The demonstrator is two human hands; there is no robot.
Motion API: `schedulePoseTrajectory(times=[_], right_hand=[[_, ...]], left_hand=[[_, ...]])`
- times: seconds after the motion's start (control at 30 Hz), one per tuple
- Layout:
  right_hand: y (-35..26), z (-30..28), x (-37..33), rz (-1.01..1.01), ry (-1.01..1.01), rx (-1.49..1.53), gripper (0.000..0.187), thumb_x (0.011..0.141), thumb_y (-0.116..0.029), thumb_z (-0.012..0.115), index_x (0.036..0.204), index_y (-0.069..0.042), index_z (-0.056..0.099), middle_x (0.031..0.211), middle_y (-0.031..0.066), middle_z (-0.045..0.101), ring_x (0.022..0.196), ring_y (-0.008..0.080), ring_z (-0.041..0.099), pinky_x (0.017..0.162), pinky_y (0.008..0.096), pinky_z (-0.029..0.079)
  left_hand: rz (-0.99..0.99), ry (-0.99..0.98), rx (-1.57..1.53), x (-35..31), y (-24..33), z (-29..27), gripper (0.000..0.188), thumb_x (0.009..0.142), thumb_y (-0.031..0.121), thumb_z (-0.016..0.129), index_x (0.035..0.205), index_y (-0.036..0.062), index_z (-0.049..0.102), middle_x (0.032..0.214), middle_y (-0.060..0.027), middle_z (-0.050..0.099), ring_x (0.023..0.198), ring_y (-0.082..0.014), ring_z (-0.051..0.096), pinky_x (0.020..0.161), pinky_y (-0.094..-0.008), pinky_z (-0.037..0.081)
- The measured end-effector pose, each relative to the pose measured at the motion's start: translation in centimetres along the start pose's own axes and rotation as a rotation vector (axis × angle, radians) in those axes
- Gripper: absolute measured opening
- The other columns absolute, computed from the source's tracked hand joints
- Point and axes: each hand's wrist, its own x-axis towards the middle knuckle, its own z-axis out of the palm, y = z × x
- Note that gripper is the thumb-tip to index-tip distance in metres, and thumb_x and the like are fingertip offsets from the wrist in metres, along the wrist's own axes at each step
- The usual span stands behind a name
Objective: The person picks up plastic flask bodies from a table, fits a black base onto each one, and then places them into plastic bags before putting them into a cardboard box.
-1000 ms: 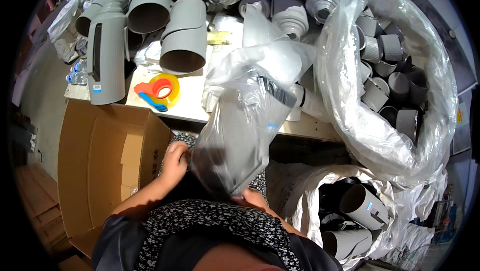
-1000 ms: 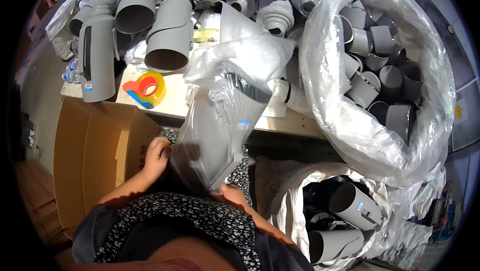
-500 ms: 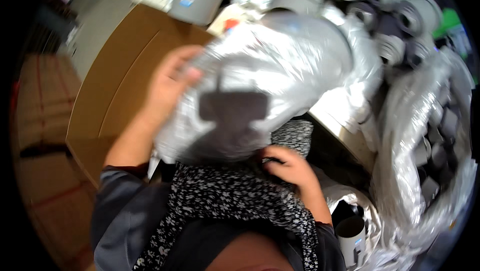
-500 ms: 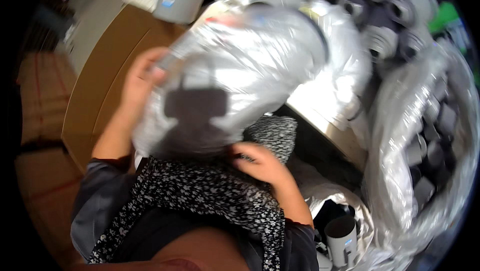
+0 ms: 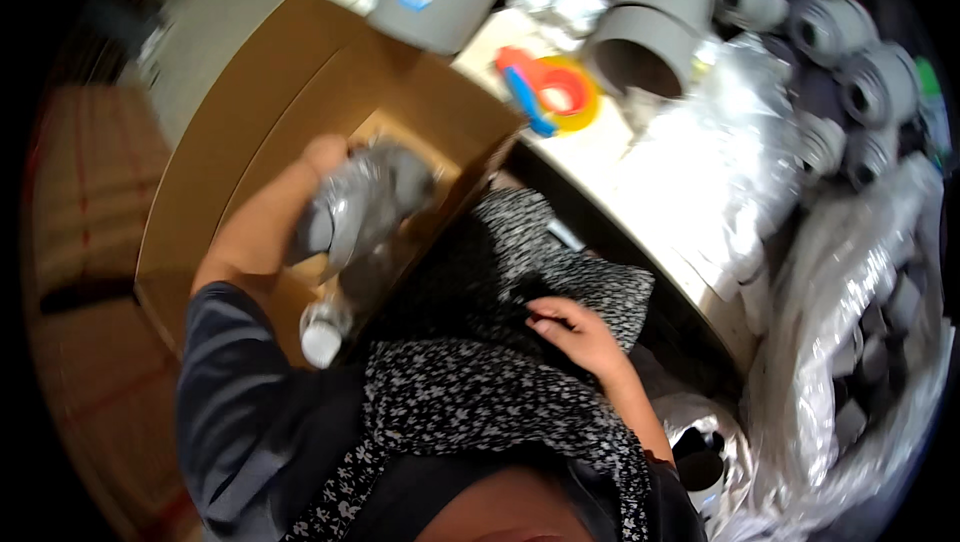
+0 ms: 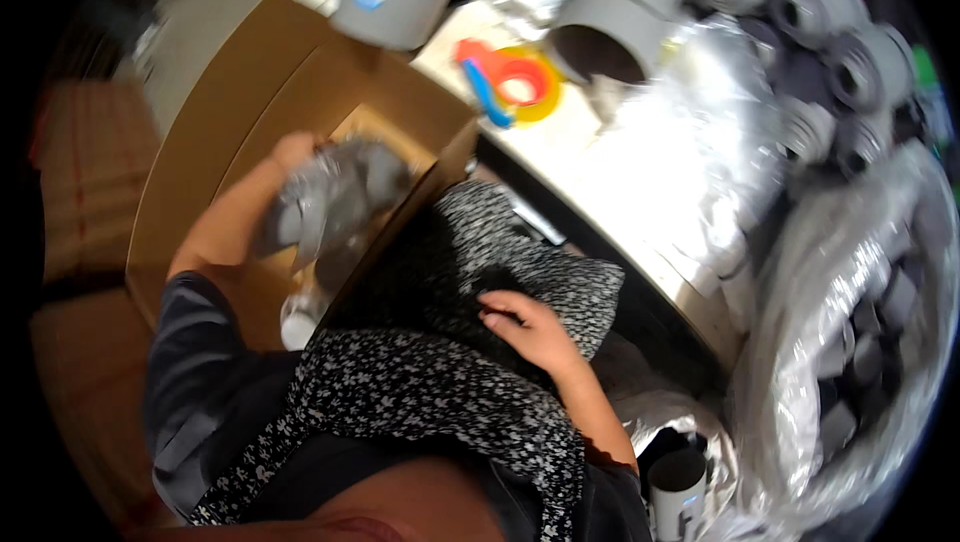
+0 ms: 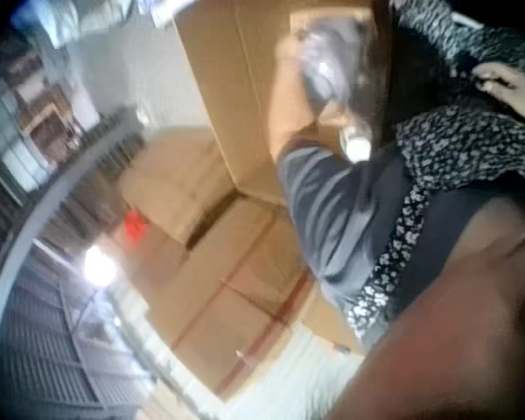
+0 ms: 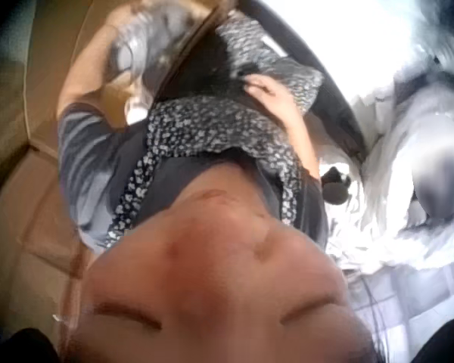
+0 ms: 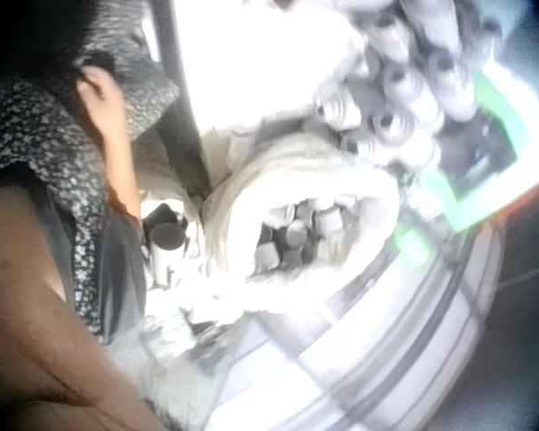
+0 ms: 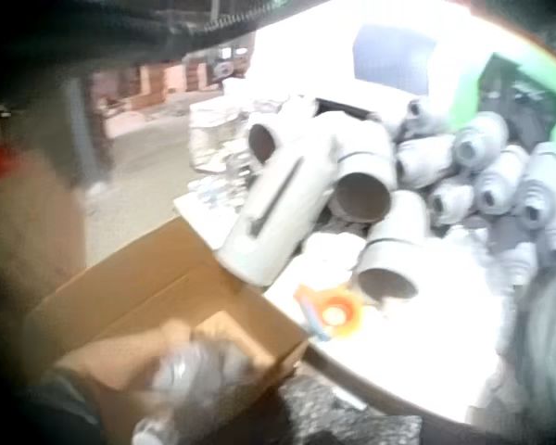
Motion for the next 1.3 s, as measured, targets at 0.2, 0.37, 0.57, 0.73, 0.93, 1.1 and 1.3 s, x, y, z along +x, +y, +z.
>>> schedulePoseTrajectory(times=[0.2, 0.37, 0.57, 0.73, 0.93, 1.1, 1.3], right_hand=[[-1.5, -2.8, -2.8, -0.057, 0.254, -0.176, 0.031, 0.082, -0.011, 0.061, 0.111, -0.004, 0.054, 0.097, 0.0072, 0.061, 0.089, 0.0154, 0.057, 0.077, 0.0277, 0.045], [-7.5, -10.5, 4.7, -0.485, 0.767, -0.853, 0.032, 0.079, -0.011, 0.059, 0.110, -0.004, 0.054, 0.095, 0.0165, 0.058, 0.089, 0.0320, 0.056, 0.077, 0.0369, 0.046], [-16.9, -17.5, 13.4, -0.575, 1.047, -1.236, 0.054, 0.068, -0.008, 0.064, 0.119, -0.017, 0.049, 0.107, 0.0147, 0.052, 0.083, 0.0337, 0.057, 0.069, 0.0375, 0.047], [-21.0, -16.8, 6.4, -0.779, 1.008, -1.221, 0.040, 0.071, -0.006, 0.057, 0.109, -0.015, 0.055, 0.096, 0.0106, 0.055, 0.078, 0.0307, 0.058, 0.064, 0.0369, 0.047], [-22.2, -12.6, -11.1, -0.598, 0.758, -0.548, 0.041, 0.069, 0.001, 0.051, 0.110, -0.006, 0.056, 0.099, 0.0104, 0.059, 0.091, 0.0222, 0.058, 0.081, 0.0308, 0.044], [-11.6, -17.8, -10.9, 0.141, 0.567, -0.214, 0.044, 0.068, -0.009, 0.060, 0.111, -0.012, 0.057, 0.091, 0.0057, 0.059, 0.062, 0.0134, 0.053, 0.049, 0.0281, 0.045], [-10.4, -20.4, -17.4, -0.179, 0.941, -0.461, 0.034, 0.081, -0.024, 0.060, 0.109, -0.006, 0.057, 0.078, 0.0055, 0.059, 0.074, 0.0129, 0.058, 0.064, 0.0279, 0.048]], left_hand=[[0.183, -0.459, 0.176, 8.5, 1.4, 21.7, 0.039, 0.078, 0.027, 0.052, 0.113, 0.0106, 0.057, 0.119, -0.0136, 0.053, 0.109, -0.0231, 0.051, 0.093, -0.0315, 0.039], [-0.056, -0.256, -0.203, 8.0, 4.7, 24.8, 0.031, 0.084, 0.019, 0.050, 0.110, 0.0052, 0.057, 0.110, -0.0141, 0.056, 0.099, -0.0231, 0.054, 0.087, -0.0312, 0.042], [0.045, 0.301, -0.863, -1.1, 15.2, 2.6, 0.021, 0.085, 0.007, 0.051, 0.103, -0.0018, 0.057, 0.095, -0.0134, 0.061, 0.083, -0.0230, 0.058, 0.076, -0.0303, 0.046], [0.507, 0.725, -0.683, -8.3, 21.1, -8.5, 0.018, 0.080, 0.001, 0.054, 0.097, -0.0019, 0.058, 0.089, -0.0144, 0.060, 0.081, -0.0261, 0.058, 0.074, -0.0332, 0.046], [1.467, 0.589, -0.557, -15.1, 30.1, -14.2, 0.021, 0.066, 0.006, 0.066, 0.086, 0.0033, 0.060, 0.081, -0.0118, 0.061, 0.075, -0.0273, 0.059, 0.066, -0.0389, 0.048], [1.379, 0.072, -0.504, -15.6, 37.8, -12.6, 0.051, 0.063, 0.019, 0.073, 0.107, 0.0012, 0.053, 0.096, -0.0133, 0.057, 0.088, -0.0325, 0.055, 0.074, -0.0398, 0.047], [0.849, 0.043, -0.328, -13.7, 37.4, -3.3, 0.092, 0.058, 0.027, 0.080, 0.130, -0.0020, 0.030, 0.121, -0.0194, 0.044, 0.110, -0.0336, 0.042, 0.092, -0.0410, 0.036]])
